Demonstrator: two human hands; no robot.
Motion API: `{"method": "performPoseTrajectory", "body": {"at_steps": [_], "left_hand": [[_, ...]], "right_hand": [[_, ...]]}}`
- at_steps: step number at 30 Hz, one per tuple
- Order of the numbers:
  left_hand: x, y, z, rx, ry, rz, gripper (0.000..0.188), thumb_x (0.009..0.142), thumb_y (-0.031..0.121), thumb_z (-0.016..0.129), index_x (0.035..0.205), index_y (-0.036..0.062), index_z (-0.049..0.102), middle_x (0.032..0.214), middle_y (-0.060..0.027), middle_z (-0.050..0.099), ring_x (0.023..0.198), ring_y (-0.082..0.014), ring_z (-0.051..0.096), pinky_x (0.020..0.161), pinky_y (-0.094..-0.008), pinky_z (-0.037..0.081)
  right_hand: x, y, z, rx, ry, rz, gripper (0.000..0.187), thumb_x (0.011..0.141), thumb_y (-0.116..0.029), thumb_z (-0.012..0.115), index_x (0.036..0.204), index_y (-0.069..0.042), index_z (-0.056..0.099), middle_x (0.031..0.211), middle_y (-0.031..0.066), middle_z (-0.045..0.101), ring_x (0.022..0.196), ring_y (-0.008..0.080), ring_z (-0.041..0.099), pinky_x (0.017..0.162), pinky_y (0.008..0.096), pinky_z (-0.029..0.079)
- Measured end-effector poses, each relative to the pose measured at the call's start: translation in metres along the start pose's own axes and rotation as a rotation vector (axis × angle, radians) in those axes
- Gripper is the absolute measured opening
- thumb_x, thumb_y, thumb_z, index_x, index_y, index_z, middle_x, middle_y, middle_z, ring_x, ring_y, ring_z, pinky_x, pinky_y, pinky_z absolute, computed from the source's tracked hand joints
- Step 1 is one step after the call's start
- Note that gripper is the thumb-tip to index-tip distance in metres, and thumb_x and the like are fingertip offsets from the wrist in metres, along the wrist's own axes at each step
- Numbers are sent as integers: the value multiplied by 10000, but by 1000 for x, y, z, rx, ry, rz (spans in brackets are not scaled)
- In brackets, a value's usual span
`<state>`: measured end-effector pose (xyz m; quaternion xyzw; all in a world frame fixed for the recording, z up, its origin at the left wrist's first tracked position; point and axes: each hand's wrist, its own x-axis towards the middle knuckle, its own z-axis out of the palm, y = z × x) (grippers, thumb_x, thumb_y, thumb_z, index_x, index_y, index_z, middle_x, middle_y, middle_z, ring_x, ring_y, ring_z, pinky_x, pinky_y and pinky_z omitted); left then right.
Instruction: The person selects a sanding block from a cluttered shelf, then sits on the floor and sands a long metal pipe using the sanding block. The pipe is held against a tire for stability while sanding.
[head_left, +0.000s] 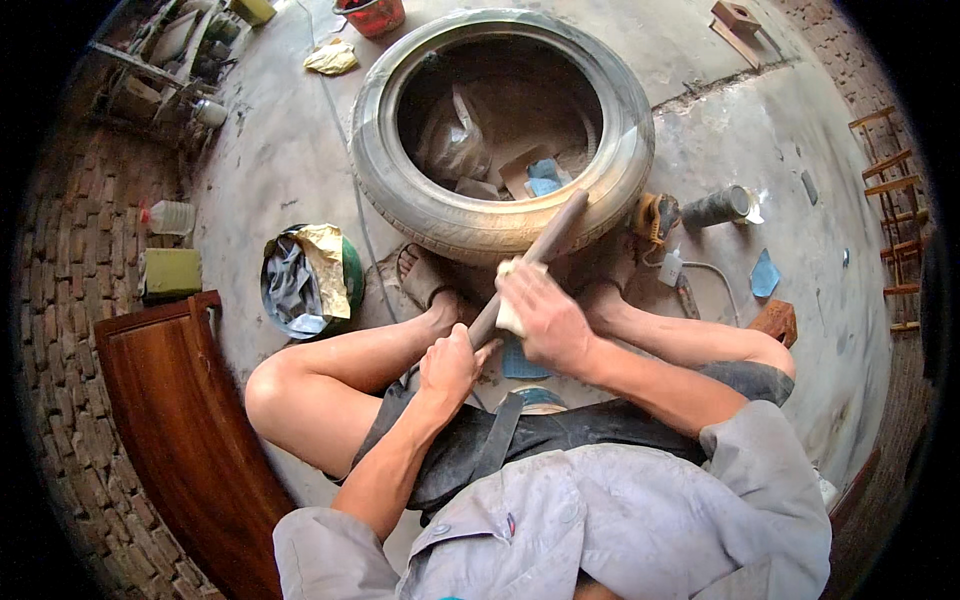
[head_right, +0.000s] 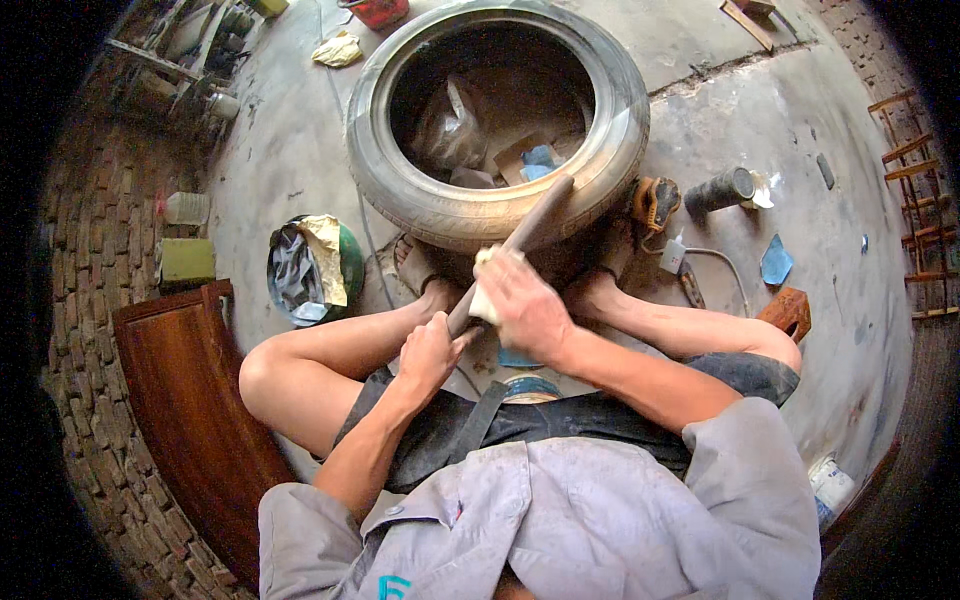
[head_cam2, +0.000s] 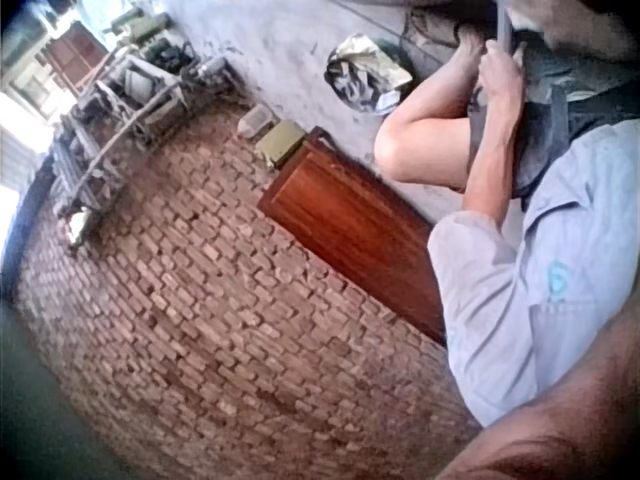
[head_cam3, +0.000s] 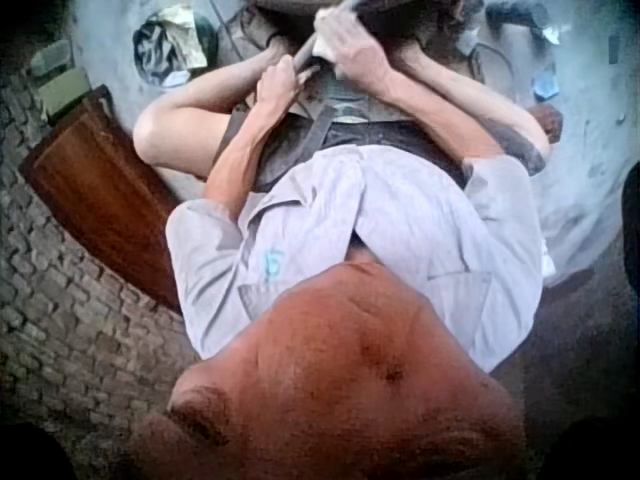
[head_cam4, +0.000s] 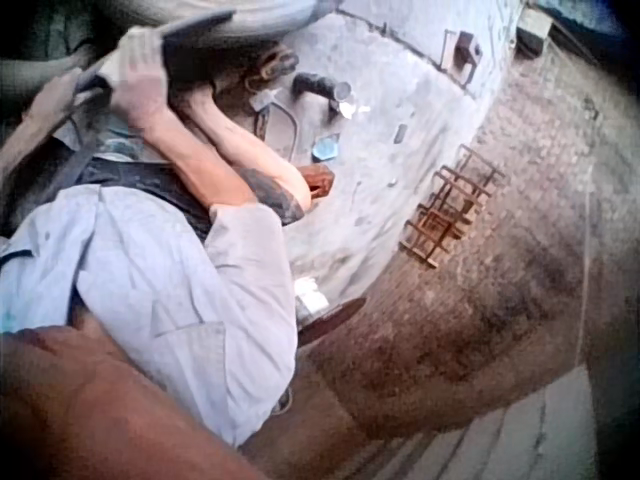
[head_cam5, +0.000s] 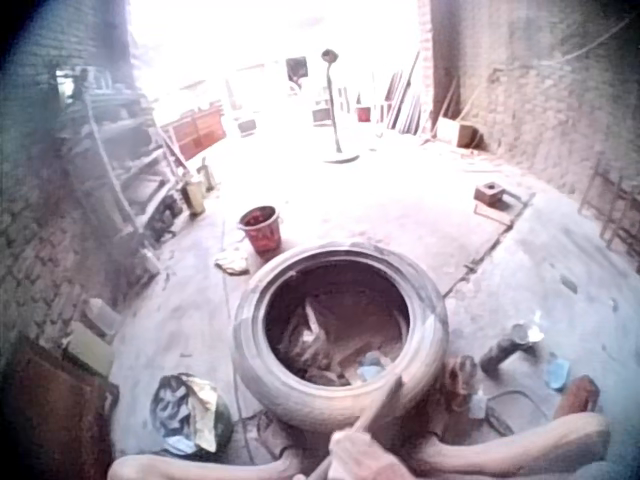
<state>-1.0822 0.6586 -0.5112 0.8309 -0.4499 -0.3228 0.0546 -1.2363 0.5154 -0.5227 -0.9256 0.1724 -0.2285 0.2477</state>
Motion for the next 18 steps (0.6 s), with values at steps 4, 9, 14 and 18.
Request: {"method": "performPoseTrajectory", "body": {"at_steps": [4, 9, 14, 18], "left_hand": [[-5, 25, -16, 57, 16, -32, 606, 951, 590, 637, 999, -3, 519, 842, -332, 700, 855, -502, 710, 732, -571, 572], [-9, 22, -7, -11, 45, -2, 528, 1027, 522, 549, 1049, 0, 475, 778, -346, 672, 786, -540, 678, 706, -619, 538], [-13, 23, -5, -20, 45, 53, 483, 1042, 494, 529, 1058, 14, 481, 761, -337, 672, 757, -539, 676, 670, -618, 539], [-8, 29, -9, 48, 111, 73, 448, 1033, 475, 556, 1023, 29, 511, 740, -312, 678, 720, -510, 686, 640, -596, 549]], "right_hand": [[19, 98, -33, -317, -208, 32, 476, 814, -7, 565, 1280, 68, 619, 1344, 293, 606, 1336, 411, 550, 1177, 470, 405], [17, 79, -22, -315, -79, 73, 493, 809, -43, 570, 1276, 111, 598, 1329, 329, 589, 1305, 443, 552, 1194, 480, 379], [-2, 46, -16, -157, -108, -110, 524, 806, -86, 594, 1315, 39, 610, 1398, 262, 589, 1354, 373, 548, 1200, 463, 385], [45, 110, -39, -310, 79, 135, 463, 795, -21, 559, 1244, 78, 612, 1302, 297, 610, 1307, 438, 541, 1168, 455, 409]]}}
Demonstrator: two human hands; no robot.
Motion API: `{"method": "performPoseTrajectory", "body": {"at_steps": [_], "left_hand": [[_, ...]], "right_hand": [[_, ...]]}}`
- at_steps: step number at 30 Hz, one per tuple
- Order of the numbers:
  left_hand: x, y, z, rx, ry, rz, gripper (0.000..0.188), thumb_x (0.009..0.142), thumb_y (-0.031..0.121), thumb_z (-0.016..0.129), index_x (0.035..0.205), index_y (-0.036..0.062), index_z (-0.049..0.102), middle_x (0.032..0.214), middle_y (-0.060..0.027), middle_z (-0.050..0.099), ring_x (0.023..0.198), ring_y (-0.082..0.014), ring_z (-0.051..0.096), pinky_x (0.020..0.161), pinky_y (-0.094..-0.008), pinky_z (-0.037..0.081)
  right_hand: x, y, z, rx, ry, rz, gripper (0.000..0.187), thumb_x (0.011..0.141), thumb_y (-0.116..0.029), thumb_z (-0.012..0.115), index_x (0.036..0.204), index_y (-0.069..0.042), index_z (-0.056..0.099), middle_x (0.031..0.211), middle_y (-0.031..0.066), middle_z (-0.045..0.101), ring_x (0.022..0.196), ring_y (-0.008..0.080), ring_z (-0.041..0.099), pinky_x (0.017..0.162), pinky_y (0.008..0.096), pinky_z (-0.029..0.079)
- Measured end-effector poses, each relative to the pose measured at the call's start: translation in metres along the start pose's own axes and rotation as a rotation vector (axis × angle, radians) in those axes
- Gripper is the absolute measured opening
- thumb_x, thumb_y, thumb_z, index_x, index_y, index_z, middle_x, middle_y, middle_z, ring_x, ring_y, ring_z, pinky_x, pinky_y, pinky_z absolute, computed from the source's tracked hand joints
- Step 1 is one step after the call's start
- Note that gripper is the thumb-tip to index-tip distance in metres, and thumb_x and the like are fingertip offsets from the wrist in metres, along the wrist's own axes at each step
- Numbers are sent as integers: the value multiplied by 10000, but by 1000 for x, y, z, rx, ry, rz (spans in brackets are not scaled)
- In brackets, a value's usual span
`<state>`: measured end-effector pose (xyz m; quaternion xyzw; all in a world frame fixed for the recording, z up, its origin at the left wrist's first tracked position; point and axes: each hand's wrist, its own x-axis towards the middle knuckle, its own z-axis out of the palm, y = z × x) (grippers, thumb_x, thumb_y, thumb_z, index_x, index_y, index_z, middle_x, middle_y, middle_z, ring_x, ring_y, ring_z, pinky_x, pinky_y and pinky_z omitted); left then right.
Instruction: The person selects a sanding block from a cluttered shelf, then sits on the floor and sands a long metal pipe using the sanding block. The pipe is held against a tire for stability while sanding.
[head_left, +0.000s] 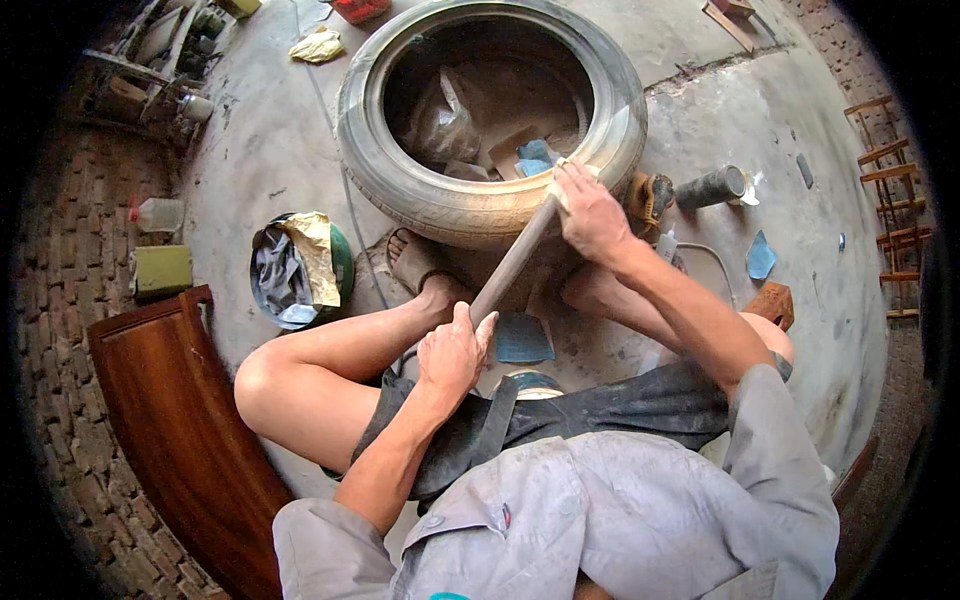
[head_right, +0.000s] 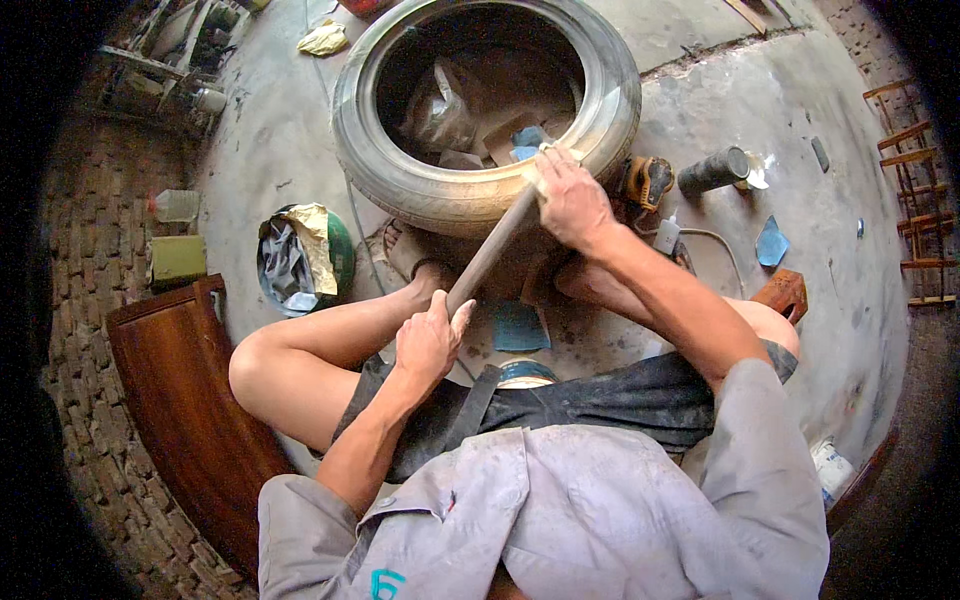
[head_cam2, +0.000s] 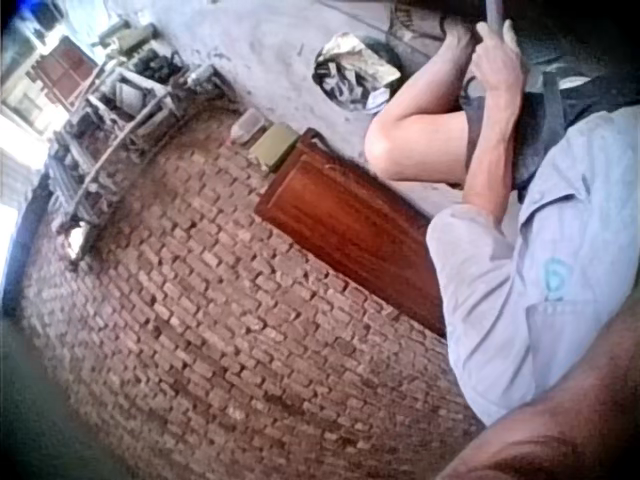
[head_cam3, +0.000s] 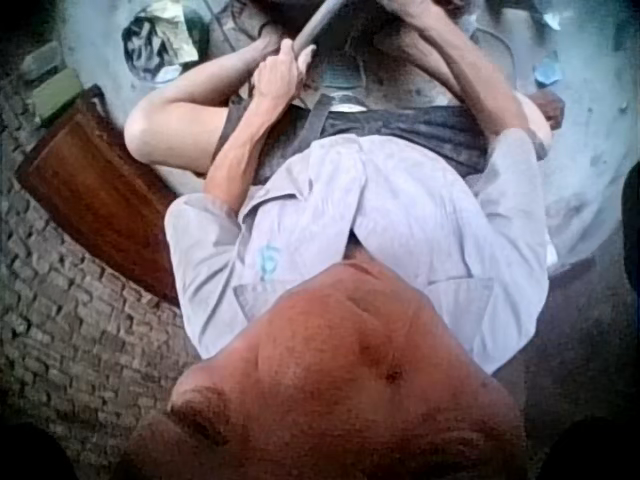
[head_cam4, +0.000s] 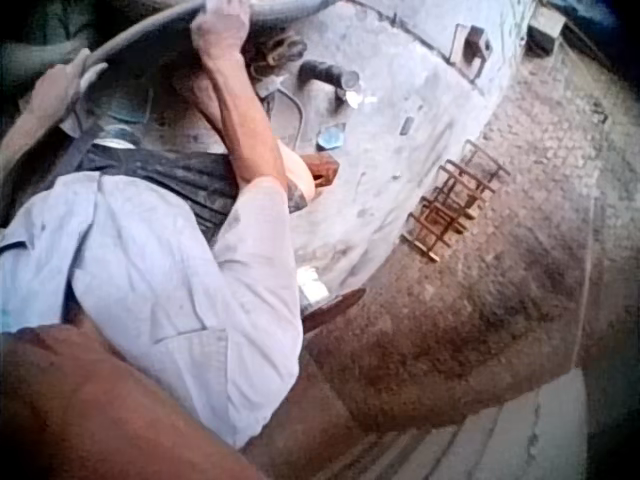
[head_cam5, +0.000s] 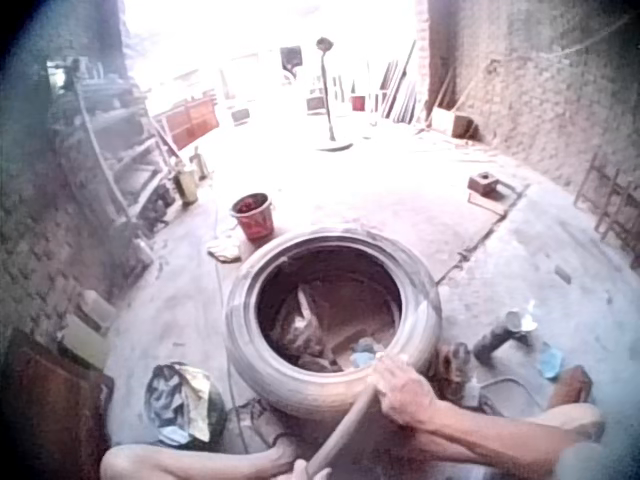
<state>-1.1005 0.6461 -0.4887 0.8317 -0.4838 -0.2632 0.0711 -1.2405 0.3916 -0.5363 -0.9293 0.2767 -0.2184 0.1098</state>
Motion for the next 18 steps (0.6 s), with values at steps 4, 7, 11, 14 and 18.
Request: {"method": "performPoseTrajectory", "body": {"at_steps": [4, 7, 11, 14, 18], "left_hand": [[-4, -8, 9, 3, 11, 5, 457, 1018, 484, 574, 1003, 31, 516, 742, -288, 688, 712, -493, 695, 629, -576, 558], [-6, -14, 12, 11, 34, 29, 461, 1001, 488, 601, 999, 35, 514, 728, -268, 688, 701, -468, 702, 603, -560, 558], [-1, -6, 7, 24, 81, 46, 454, 988, 478, 629, 979, 34, 533, 703, -249, 684, 678, -455, 696, 617, -561, 548], [3, -7, 6, -75, 79, 53, 433, 986, 452, 641, 970, 31, 544, 726, -265, 681, 708, -480, 686, 644, -580, 537], [-3, -11, 5, -122, 48, 35, 395, 969, 395, 672, 975, 24, 537, 761, -294, 679, 748, -507, 678, 664, -594, 532]], "right_hand": [[-59, -100, -2, 282, -144, -163, 491, 771, -24, 613, 1253, 72, 624, 1346, 305, 590, 1362, 397, 527, 1200, 482, 380], [-51, -69, -3, 139, -158, -230, 487, 798, -67, 633, 1268, 60, 621, 1328, 275, 617, 1323, 403, 562, 1167, 478, 419], [-16, 31, 5, 5, -106, 39, 512, 855, -68, 601, 1346, 70, 559, 1396, 301, 568, 1348, 425, 531, 1170, 462, 416], [-12, 34, 15, -8, -111, 40, 524, 866, -56, 583, 1371, 77, 535, 1427, 305, 541, 1365, 434, 509, 1174, 462, 408], [-15, -10, -3, 57, -296, 74, 482, 820, -4, 544, 1290, 99, 569, 1375, 304, 570, 1353, 441, 511, 1192, 461, 381]]}}
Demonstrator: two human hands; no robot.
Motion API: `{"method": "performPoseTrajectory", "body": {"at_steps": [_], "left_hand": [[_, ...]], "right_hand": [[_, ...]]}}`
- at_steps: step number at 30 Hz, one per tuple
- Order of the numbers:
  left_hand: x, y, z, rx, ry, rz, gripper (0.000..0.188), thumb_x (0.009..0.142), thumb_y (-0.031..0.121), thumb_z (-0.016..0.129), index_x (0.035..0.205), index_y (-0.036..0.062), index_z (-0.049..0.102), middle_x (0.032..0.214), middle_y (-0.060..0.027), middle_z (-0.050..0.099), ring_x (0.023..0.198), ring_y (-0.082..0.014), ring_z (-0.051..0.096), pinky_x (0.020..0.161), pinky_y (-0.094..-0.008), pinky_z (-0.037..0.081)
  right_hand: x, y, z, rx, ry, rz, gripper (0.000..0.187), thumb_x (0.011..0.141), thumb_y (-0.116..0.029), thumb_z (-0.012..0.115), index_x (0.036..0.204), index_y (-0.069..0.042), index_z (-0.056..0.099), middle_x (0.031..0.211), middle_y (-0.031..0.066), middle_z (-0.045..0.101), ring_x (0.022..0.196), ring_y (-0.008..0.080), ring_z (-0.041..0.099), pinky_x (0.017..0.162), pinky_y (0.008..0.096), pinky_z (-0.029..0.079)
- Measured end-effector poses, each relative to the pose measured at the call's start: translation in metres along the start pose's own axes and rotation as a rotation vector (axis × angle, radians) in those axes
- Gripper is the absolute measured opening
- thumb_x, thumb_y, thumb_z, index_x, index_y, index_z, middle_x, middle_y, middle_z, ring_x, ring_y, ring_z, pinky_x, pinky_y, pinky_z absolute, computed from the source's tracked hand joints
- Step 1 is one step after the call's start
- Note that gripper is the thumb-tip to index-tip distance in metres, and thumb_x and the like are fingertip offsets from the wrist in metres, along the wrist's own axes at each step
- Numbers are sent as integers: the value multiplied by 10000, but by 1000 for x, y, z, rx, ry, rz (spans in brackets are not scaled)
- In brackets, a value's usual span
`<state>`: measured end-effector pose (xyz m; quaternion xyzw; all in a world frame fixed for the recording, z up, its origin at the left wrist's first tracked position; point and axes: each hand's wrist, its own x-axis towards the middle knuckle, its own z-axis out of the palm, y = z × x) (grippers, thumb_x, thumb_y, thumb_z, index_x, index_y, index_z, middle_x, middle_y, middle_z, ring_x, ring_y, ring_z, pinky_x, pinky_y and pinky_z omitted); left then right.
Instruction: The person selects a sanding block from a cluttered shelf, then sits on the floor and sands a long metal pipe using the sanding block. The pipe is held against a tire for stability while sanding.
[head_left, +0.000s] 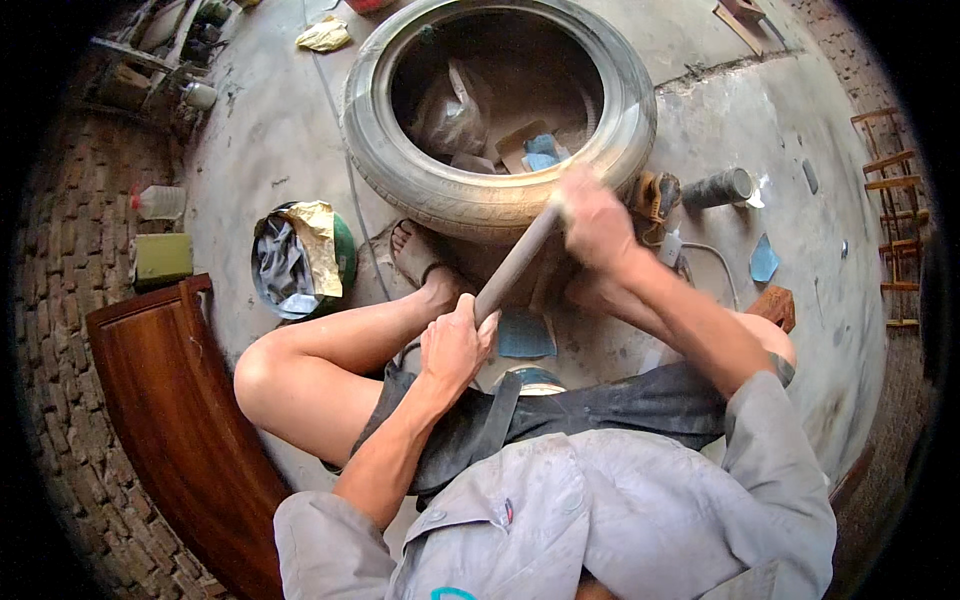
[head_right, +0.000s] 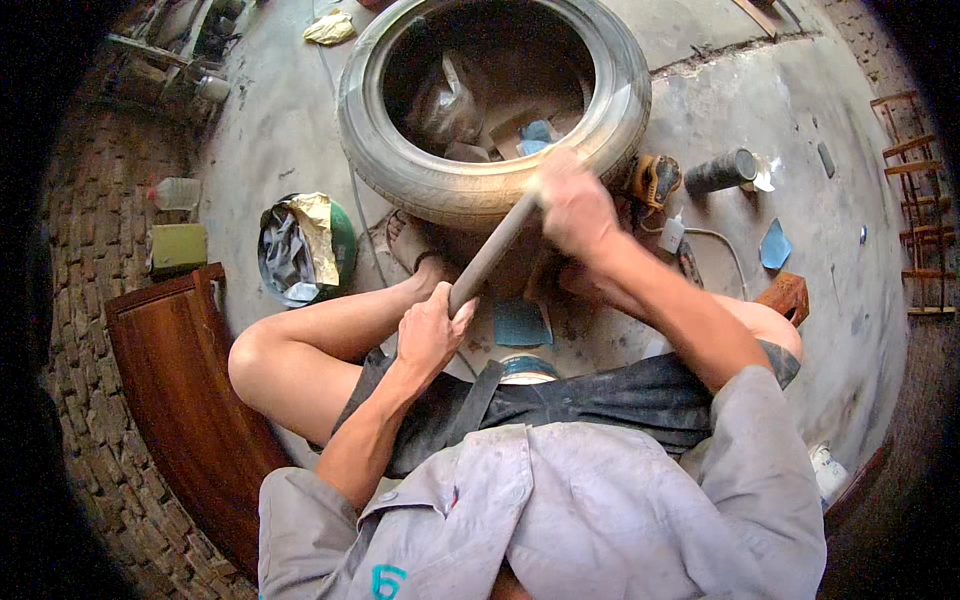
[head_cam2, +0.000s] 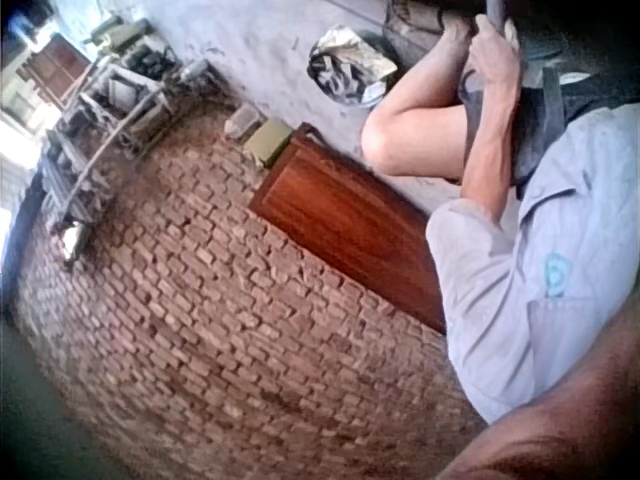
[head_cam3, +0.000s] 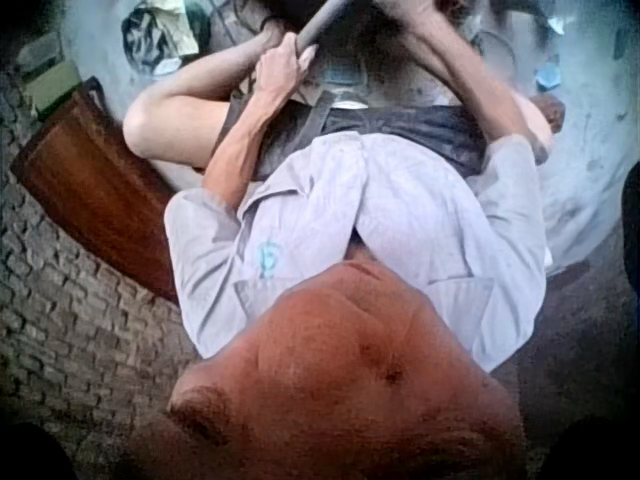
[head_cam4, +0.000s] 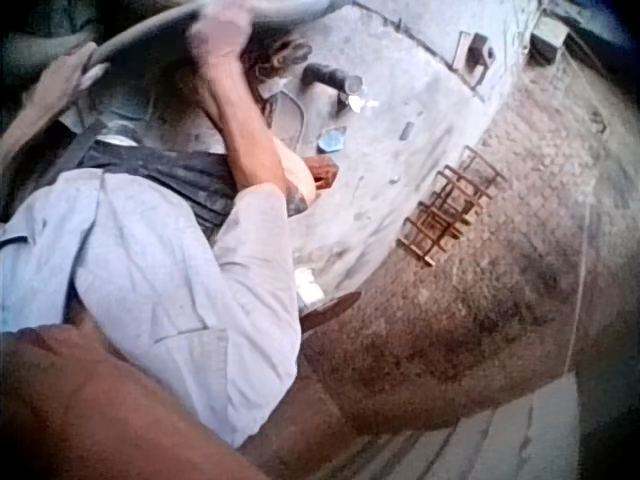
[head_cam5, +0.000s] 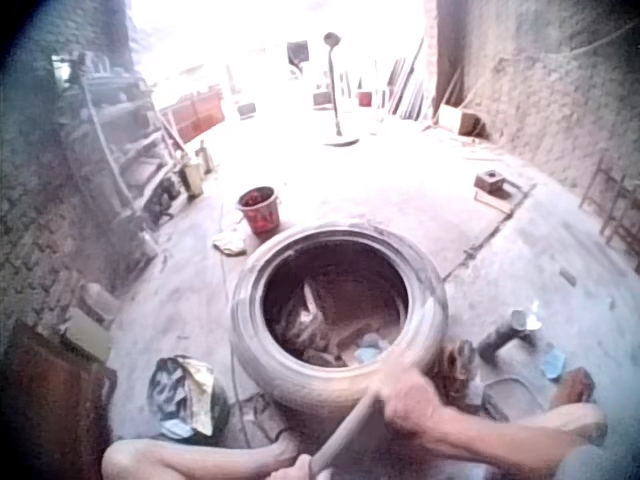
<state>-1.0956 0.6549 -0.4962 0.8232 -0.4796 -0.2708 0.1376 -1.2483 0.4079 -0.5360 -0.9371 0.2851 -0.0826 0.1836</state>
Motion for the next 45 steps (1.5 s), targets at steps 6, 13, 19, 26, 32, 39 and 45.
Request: {"method": "performPoseTrajectory", "body": {"at_steps": [6, 13, 19, 26, 32, 39, 45], "left_hand": [[-4, 0, 9, 62, -33, 10, 368, 978, 355, 651, 1014, 31, 481, 769, -261, 688, 730, -468, 696, 621, -563, 551], [-1, 10, 7, 166, -4, 3, 374, 976, 364, 659, 999, 42, 471, 760, -251, 691, 702, -456, 705, 610, -538, 576], [1, 11, 4, 193, -1, 13, 364, 986, 359, 653, 1000, 40, 478, 794, -253, 696, 704, -440, 708, 590, -515, 576], [-1, 11, -14, -3, -107, -46, 408, 1042, 411, 552, 1020, 5, 506, 860, -288, 691, 833, -498, 683, 742, -585, 539], [-7, 1, 0, -111, -51, 3, 367, 994, 359, 628, 962, 14, 509, 817, -296, 680, 801, -494, 681, 705, -572, 536], [0, 16, -10, -78, -15, -46, 364, 971, 378, 661, 977, 42, 520, 784, -306, 675, 784, -523, 670, 689, -588, 525], [-5, 12, -2, -95, -24, -32, 361, 961, 368, 678, 996, 44, 521, 754, -306, 667, 777, -522, 669, 694, -598, 518]], "right_hand": [[-45, -73, 5, 145, 85, -368, 486, 780, -92, 653, 1255, 9, 637, 1337, 227, 616, 1318, 378, 564, 1180, 469, 407], [-20, -32, 7, -128, 232, -261, 445, 813, -92, 590, 1230, 59, 620, 1220, 264, 641, 1195, 428, 611, 1117, 457, 465], [-21, -17, -1, -57, 117, -203, 522, 798, -58, 582, 1308, 51, 599, 1367, 265, 601, 1354, 380, 539, 1192, 458, 391], [0, 23, 5, -24, 151, -98, 493, 804, 5, 581, 1291, 80, 589, 1331, 272, 606, 1316, 432, 547, 1168, 452, 418], [-51, -70, 19, 166, 71, -442, 517, 783, -82, 647, 1290, 12, 623, 1373, 230, 614, 1347, 341, 562, 1191, 439, 404], [-16, -16, -8, -39, 42, -213, 474, 814, -87, 589, 1271, 39, 619, 1313, 249, 623, 1255, 395, 592, 1157, 451, 427], [-33, -37, -1, 39, 108, -348, 552, 773, -67, 630, 1319, 16, 614, 1367, 218, 621, 1320, 364, 577, 1195, 458, 400]]}}
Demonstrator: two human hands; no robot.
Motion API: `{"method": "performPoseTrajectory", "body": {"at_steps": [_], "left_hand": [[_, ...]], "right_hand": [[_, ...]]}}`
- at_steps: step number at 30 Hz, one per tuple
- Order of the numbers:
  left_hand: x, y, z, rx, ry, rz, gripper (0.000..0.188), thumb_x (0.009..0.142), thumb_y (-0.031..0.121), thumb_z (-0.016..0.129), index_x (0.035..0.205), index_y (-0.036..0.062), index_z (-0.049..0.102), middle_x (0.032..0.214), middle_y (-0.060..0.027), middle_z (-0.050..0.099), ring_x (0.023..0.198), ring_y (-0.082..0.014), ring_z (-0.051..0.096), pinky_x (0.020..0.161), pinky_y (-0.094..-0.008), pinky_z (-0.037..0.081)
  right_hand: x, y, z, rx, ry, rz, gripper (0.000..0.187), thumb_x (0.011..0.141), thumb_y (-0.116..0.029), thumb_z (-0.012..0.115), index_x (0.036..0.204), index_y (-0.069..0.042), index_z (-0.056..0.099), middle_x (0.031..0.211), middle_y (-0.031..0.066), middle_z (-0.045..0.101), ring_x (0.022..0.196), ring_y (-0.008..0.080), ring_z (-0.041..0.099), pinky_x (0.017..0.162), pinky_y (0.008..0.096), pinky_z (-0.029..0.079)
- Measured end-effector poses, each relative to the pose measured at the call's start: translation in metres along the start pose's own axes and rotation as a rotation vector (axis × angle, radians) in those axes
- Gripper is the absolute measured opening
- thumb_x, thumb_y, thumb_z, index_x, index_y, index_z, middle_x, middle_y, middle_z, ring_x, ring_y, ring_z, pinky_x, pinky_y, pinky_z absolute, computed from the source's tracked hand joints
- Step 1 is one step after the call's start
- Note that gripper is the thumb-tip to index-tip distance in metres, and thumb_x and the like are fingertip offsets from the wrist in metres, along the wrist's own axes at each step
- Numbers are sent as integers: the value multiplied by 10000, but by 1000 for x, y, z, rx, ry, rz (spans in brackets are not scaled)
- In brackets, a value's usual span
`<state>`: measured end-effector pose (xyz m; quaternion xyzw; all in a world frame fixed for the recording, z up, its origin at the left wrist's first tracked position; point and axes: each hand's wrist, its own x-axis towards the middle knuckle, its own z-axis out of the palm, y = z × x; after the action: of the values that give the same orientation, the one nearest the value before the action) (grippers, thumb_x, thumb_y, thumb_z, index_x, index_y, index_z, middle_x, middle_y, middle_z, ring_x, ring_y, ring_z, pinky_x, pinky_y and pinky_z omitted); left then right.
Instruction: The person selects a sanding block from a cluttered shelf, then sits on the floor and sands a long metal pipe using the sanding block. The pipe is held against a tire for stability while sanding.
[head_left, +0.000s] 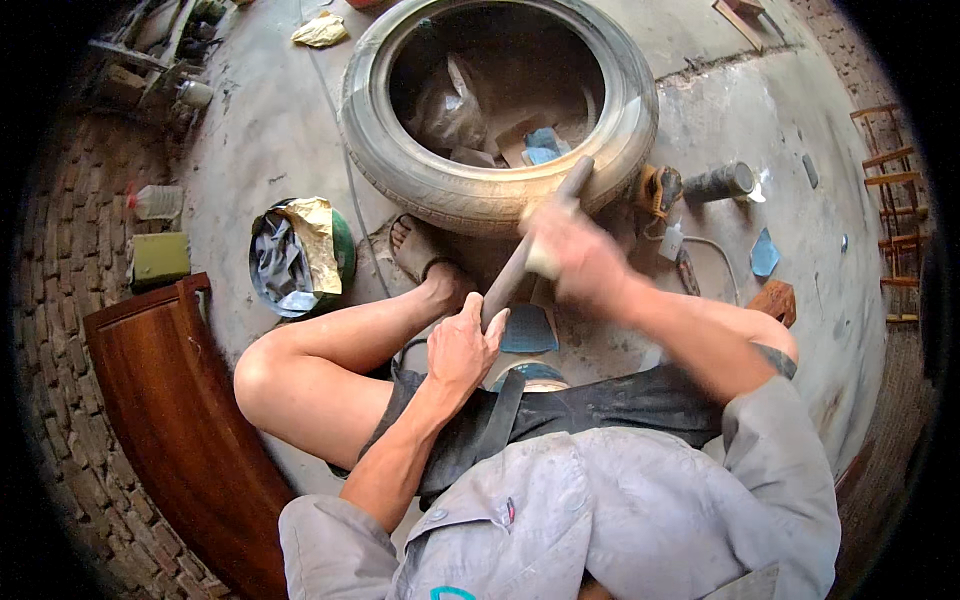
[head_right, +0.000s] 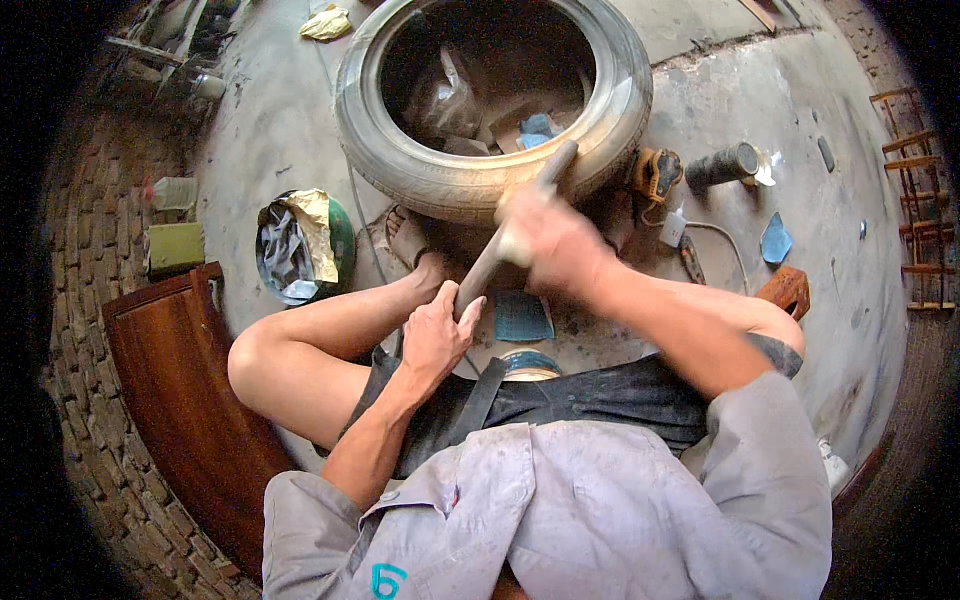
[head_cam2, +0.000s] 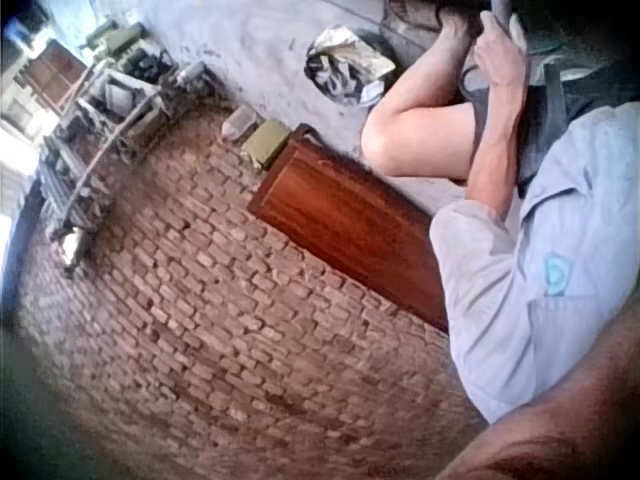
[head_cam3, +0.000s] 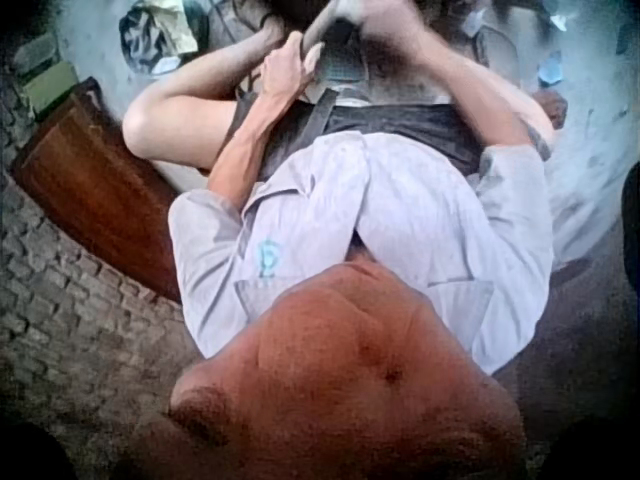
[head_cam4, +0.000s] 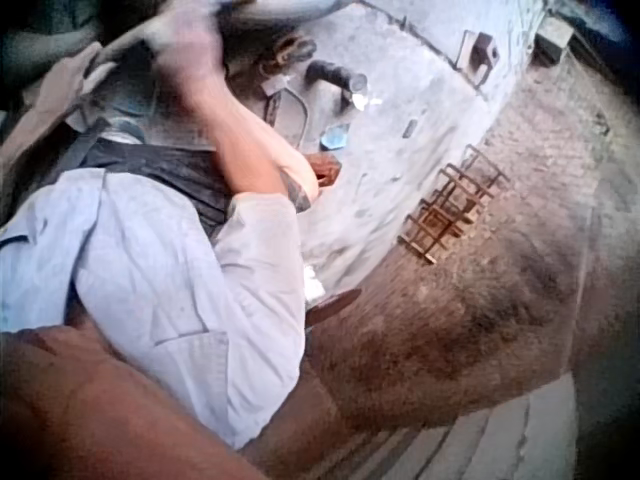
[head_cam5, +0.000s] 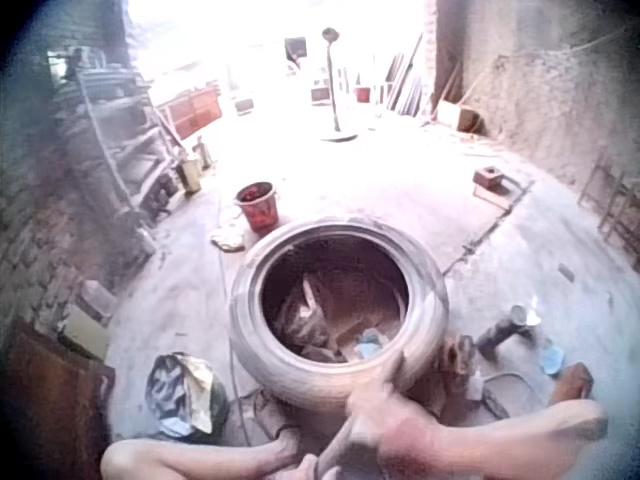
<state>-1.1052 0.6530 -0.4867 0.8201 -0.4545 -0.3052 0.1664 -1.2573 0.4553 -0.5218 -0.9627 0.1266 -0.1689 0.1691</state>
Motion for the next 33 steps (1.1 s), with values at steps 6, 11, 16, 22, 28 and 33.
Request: {"method": "performPoseTrajectory", "body": {"at_steps": [6, 11, 16, 22, 28, 33], "left_hand": [[6, 2, -4, -6, 0, -2, 381, 966, 381, 671, 1000, 39, 506, 758, -317, 662, 783, -533, 662, 696, -599, 517], [6, -22, 19, -28, -52, 47, 404, 982, 403, 647, 1015, 31, 494, 779, -353, 652, 794, -553, 652, 707, -610, 518], [12, 0, 3, -70, -106, -32, 444, 984, 427, 638, 975, -1, 520, 809, -377, 650, 823, -570, 648, 718, -621, 517], [7, -31, 20, 27, -110, 21, 461, 987, 441, 635, 993, -10, 542, 842, -353, 652, 811, -548, 653, 708, -605, 525], [12, 7, -1, 60, -98, -64, 460, 991, 456, 629, 983, 5, 538, 798, -353, 662, 798, -545, 667, 701, -599, 531], [4, -19, 17, 36, -28, 15, 441, 997, 430, 633, 926, 13, 504, 733, -325, 658, 755, -527, 671, 652, -597, 532]], "right_hand": [[6, 14, 6, -146, 8, 68, 488, 793, -63, 599, 1254, 97, 607, 1327, 317, 592, 1337, 438, 534, 1192, 480, 392], [-9, -8, 11, -5, -14, -86, 536, 781, -62, 613, 1307, 43, 622, 1390, 234, 604, 1365, 337, 550, 1207, 455, 390], [3, 60, 5, -97, 136, 140, 374, 788, -45, 563, 1136, 49, 662, 1267, 275, 624, 1225, 434, 588, 1124, 496, 442], [-16, -32, 20, 59, 36, -63, 569, 753, -118, 674, 1300, 30, 621, 1369, 233, 611, 1332, 369, 565, 1204, 471, 385], [1, 54, 4, -123, 140, 111, 449, 789, -62, 599, 1226, 37, 640, 1340, 275, 610, 1313, 403, 569, 1192, 474, 403], [-13, -38, 27, 137, 115, -35, 498, 784, -94, 625, 1271, 10, 639, 1349, 226, 629, 1316, 368, 584, 1183, 493, 416]]}}
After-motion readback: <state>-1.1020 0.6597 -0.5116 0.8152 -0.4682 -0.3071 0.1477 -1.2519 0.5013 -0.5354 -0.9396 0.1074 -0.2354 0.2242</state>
